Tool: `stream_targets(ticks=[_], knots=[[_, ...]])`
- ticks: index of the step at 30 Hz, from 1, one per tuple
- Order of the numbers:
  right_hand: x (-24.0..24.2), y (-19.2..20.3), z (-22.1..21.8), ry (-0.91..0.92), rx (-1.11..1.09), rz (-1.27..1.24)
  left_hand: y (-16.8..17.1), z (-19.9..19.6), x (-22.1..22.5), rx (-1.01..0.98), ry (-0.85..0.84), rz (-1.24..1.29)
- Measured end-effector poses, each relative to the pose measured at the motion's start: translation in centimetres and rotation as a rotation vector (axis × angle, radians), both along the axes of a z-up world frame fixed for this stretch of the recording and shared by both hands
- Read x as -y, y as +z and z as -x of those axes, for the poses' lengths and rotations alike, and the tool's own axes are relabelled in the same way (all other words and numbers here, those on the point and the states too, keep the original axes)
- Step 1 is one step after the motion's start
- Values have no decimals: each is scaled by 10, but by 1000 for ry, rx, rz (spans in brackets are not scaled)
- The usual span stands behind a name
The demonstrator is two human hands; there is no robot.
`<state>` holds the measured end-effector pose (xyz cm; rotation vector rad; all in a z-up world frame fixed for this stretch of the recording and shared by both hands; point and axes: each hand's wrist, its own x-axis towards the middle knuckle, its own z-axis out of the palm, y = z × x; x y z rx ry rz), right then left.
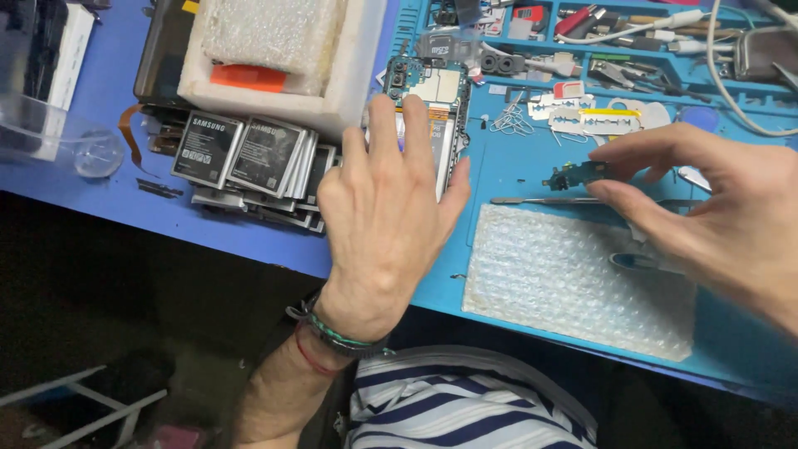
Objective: Cleaning and inspecting a mobile phone's charging port board before reassembling it into the device.
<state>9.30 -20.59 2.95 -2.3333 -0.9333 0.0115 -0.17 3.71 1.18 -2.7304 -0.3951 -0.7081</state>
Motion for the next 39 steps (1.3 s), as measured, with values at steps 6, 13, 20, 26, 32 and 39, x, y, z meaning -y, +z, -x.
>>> stream_targets(ticks=[6,13,20,26,32,39], knots=[[4,-14,-3,87,-13,-43,-2,-2,5,-112,46,-77],[5,-19,-3,92,-17,-63,14,0,2,-167,10,-22],[1,-18,-3,84,-35,-34,15,1,-3,-87,-47,106],[-5,-17,-3,32,-78,-68,45,11,-13,-105,-116,274],[-38,1,0,-31,-281,-84,88,23,-39,-140,-280,426],[-102,0,5,166,-314,5,92,28,-46,-63,-344,489]])
